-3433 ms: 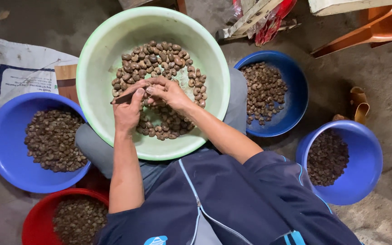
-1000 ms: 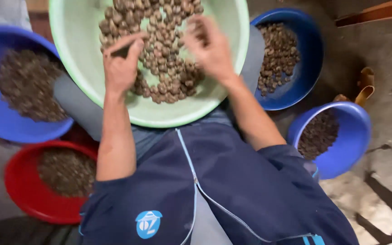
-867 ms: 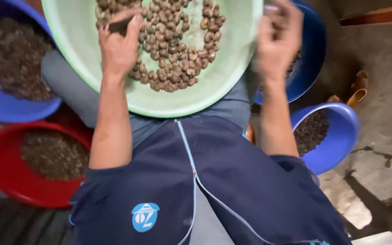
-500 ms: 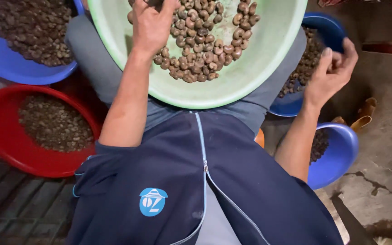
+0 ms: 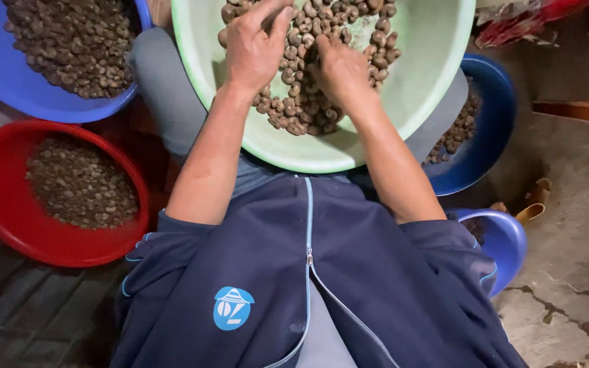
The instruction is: Processing nuts using a small hand tool while seated on the floor
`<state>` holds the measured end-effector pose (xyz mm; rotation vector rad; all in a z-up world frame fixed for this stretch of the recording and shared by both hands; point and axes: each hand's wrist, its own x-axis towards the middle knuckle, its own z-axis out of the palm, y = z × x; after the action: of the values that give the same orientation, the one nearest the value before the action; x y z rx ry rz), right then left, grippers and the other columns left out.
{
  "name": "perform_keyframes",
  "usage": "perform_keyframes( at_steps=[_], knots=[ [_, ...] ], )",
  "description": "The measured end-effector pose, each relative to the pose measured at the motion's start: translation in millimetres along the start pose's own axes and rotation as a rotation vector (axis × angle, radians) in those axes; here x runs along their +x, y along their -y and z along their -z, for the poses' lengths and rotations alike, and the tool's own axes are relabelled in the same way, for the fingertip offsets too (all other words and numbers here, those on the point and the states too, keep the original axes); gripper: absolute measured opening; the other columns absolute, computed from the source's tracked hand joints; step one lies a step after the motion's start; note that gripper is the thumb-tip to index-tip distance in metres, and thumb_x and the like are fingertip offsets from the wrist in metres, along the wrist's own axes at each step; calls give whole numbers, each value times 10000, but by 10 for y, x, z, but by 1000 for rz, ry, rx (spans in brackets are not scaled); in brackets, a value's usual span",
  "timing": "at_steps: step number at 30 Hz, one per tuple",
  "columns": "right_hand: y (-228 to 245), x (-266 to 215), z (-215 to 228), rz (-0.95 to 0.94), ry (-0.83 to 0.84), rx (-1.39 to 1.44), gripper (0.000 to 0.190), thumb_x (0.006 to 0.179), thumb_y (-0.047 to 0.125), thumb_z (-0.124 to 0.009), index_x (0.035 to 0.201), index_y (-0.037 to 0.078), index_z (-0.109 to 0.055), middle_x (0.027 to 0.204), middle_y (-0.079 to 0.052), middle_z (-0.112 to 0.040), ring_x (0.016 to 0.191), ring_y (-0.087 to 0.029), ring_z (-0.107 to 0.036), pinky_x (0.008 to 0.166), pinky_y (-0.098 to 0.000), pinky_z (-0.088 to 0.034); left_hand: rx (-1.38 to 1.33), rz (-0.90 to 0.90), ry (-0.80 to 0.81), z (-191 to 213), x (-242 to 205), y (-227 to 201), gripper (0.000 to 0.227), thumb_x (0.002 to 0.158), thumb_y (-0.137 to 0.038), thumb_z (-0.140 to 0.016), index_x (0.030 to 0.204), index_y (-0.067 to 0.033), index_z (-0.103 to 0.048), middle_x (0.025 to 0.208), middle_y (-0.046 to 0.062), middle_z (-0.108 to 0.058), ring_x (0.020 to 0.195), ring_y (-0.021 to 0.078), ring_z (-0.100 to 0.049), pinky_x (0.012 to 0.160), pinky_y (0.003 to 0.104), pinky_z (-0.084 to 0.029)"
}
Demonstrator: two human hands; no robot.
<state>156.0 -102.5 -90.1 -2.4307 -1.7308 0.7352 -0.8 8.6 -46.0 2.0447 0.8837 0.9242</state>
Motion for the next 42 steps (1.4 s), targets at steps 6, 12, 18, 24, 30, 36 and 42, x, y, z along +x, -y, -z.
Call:
perform_keyframes(
  at_steps=[6,12,18,24,30,36,42],
  knots=[
    [6,-187,165,172,-278,253,266,979,131,-740,1130,-7,-571,978,-209,-752,805,-373,-725,699,-488,-616,-136,158,69,97,21,-209,199,987,-150,-676,1170,-147,-756,822,-6,-806,625,78,-670,533,232,-508],
    [167,-199,456,106,-155,1349,244,978,-33,-655,1184,-6,-526,988,-91,-630,818,-139,-628,723,-239,-594,-488,229,195,182,66,-259,208,1059,-177,-673,1209,-74,-771,734,-57,-576,620,62,-430,517,229,-336],
    [215,-273,431,144,-212,1532,256,976,-16,-710,1184,39,-572,995,-42,-636,773,-71,-552,735,-202,-509,-481,85,331,167,59,-296,195,1052,-127,-649,1199,-28,-731,1312,102,-681,1231,250,-654,1071,354,-540],
    [192,-276,421,212,-219,1484,495,971,-116,-702,1395,44,-502,1180,-131,-650,798,-73,-567,730,-196,-527,-570,145,340,133,56,-269,193,1034,-80,-668,1189,23,-719,1220,112,-731,1092,210,-701,979,304,-580],
    [150,-273,382,201,-281,1421,419,974,-44,-700,1363,-2,-549,1262,-107,-651,944,-127,-619,831,-236,-546,-572,192,376,143,19,-283,177,1039,-98,-665,1186,-20,-725,1313,101,-685,1279,226,-628,1123,328,-497],
    [242,-283,457,155,-312,1260,334,952,-18,-735,1249,26,-589,1022,-59,-654,806,-100,-582,712,-219,-566,-508,140,342,179,96,-354,201,1012,-90,-674,1181,4,-730,1173,92,-753,1037,207,-720,950,317,-602],
    [229,-273,422,147,-260,1329,290,971,-15,-670,1245,-4,-573,1057,-95,-687,865,-129,-666,706,-223,-583,-617,206,321,138,45,-288,194,1038,-56,-679,1219,-2,-720,1068,56,-746,898,123,-646,803,238,-560]
  ],
)
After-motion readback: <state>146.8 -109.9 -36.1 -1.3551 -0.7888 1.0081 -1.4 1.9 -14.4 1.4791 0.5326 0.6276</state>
